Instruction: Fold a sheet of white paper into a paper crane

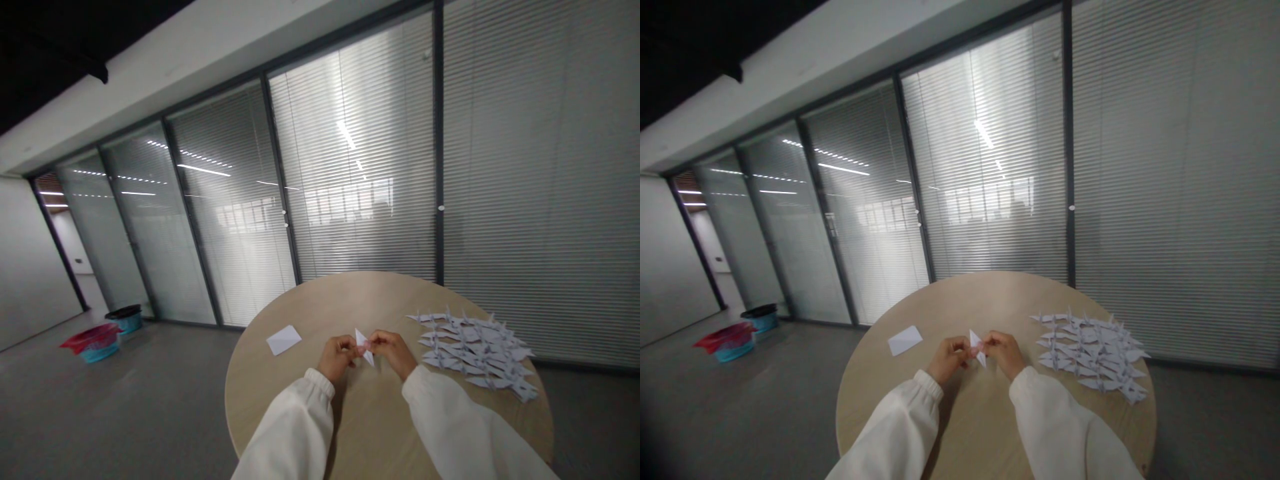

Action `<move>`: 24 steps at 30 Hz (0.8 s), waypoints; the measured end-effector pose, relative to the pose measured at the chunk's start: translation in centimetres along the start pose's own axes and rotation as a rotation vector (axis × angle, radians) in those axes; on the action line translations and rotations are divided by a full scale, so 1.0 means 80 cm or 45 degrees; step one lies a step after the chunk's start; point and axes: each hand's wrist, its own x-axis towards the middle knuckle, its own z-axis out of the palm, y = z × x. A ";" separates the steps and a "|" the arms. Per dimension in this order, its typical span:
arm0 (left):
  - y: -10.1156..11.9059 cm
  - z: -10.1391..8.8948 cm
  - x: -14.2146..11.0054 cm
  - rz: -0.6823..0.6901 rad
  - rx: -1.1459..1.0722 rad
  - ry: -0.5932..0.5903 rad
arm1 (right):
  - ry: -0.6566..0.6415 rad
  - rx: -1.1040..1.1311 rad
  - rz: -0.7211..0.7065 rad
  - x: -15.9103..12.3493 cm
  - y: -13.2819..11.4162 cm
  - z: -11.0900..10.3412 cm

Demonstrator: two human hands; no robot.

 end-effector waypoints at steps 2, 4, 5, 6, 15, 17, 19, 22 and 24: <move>0.002 0.000 0.000 0.000 -0.016 0.000 | 0.004 0.012 0.006 0.000 0.000 0.000; 0.001 0.000 0.000 -0.015 -0.021 0.008 | -0.009 0.032 0.022 0.001 0.001 0.000; 0.001 0.000 0.000 -0.033 -0.020 0.014 | -0.028 0.052 0.035 0.001 0.003 0.000; 0.000 -0.001 0.000 -0.055 -0.018 0.018 | -0.056 0.080 0.052 0.001 0.005 0.000; -0.006 -0.003 0.002 -0.103 -0.021 0.032 | -0.126 0.137 0.107 0.003 0.018 0.000; -0.006 -0.001 0.001 -0.052 0.022 0.065 | -0.101 0.120 0.070 0.003 0.018 0.003; -0.004 0.002 0.000 0.025 0.087 0.114 | -0.050 0.103 0.005 0.002 0.017 0.006; -0.001 0.005 -0.001 0.095 0.139 0.154 | 0.043 0.095 -0.073 0.002 0.017 0.011; -0.001 0.007 -0.001 0.099 0.137 0.171 | 0.062 0.080 -0.093 0.002 0.017 0.013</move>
